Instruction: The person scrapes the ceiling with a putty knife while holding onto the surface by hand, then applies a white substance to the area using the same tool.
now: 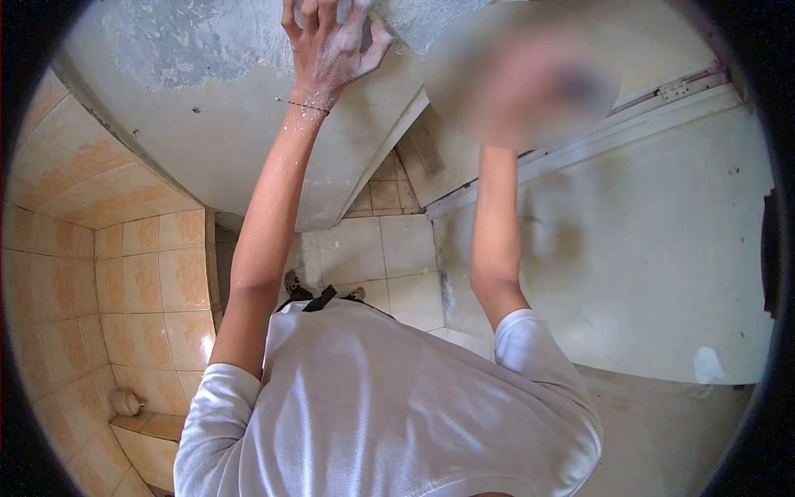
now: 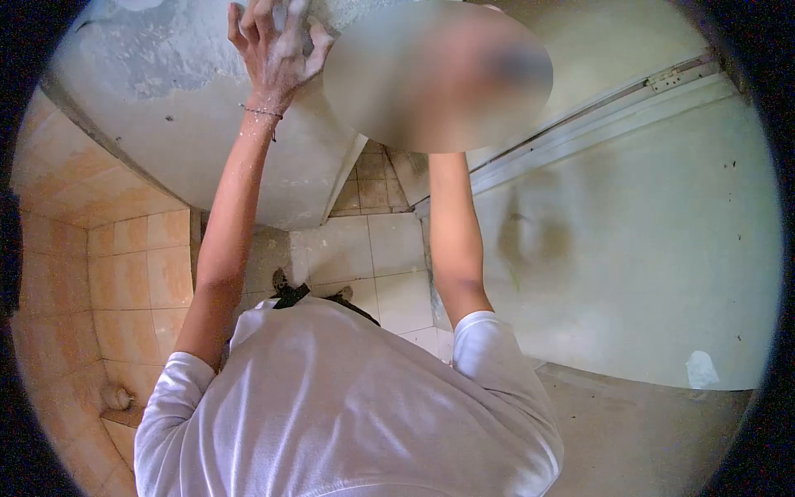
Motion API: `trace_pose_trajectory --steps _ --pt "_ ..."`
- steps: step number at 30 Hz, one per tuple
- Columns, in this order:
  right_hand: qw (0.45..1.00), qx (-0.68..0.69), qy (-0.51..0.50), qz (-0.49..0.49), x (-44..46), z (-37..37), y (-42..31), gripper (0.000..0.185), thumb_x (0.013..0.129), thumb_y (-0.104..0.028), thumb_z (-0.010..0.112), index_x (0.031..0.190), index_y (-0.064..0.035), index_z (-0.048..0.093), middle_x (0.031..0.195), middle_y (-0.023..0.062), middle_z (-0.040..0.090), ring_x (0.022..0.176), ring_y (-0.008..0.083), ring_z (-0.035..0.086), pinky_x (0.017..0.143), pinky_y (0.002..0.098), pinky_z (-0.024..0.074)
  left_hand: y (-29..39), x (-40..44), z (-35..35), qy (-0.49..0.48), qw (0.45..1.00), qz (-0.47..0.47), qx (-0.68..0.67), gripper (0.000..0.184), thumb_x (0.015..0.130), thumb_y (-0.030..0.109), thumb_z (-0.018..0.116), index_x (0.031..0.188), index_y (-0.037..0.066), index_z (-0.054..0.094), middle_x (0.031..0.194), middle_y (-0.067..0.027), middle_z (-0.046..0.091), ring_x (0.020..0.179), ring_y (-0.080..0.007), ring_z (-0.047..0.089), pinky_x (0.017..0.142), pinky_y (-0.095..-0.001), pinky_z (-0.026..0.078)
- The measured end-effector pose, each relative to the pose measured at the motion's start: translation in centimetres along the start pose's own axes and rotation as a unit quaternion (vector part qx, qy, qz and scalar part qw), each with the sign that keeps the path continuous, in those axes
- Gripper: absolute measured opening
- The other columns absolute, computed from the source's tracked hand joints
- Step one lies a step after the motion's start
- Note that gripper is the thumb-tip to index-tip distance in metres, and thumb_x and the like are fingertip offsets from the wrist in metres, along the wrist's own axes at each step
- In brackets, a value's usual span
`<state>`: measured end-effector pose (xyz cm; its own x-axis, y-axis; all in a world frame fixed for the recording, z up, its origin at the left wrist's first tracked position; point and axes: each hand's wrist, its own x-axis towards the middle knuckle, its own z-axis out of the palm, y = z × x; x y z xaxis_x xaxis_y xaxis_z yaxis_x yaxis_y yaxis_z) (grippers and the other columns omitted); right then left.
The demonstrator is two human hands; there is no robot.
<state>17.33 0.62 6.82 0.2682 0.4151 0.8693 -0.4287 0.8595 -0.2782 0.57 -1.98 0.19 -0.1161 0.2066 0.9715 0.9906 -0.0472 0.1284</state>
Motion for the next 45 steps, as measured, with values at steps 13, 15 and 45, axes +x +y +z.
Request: trace_pose_trajectory --steps 13,15,45 --pt "0.996 0.052 0.073 -0.023 0.3 -0.1 -1.4 0.025 0.084 -0.007 0.054 0.077 -0.0112 0.031 0.045 -0.0035 0.025 0.033 0.0063 0.018 0.032 0.0237 0.0165 0.3 0.1 0.1 0.011 1.000 0.001 0.026 0.061 0.090 0.051 0.040 0.140 0.017 0.049 0.147 -0.0115 0.036 0.135 -0.0265 0.031 0.115 -0.0469 0.010" --pt "0.998 0.026 0.060 -0.028 0.3 0.4 -1.7 0.025 0.084 -0.006 0.054 0.076 -0.0114 0.031 0.046 -0.0032 0.026 0.033 0.0063 0.018 0.032 0.0233 0.0176 0.1 0.2 0.1 0.008 0.999 -0.001 0.033 0.061 0.090 0.051 0.039 0.139 0.017 0.049 0.147 -0.0119 0.036 0.135 -0.0268 0.031 0.115 -0.0469 0.010" --pt "0.997 0.023 -0.023 -0.070 -2.3 0.6 -1.7 0.027 0.086 -0.011 0.058 0.076 -0.0063 0.033 0.041 0.0001 0.030 0.031 0.0090 0.026 0.028 0.0259 0.0240 0.3 -0.1 0.1 0.007 0.999 -0.003 0.035 0.059 0.090 0.050 0.039 0.136 0.015 0.053 0.143 -0.0143 0.041 0.132 -0.0301 0.035 0.113 -0.0478 0.013"
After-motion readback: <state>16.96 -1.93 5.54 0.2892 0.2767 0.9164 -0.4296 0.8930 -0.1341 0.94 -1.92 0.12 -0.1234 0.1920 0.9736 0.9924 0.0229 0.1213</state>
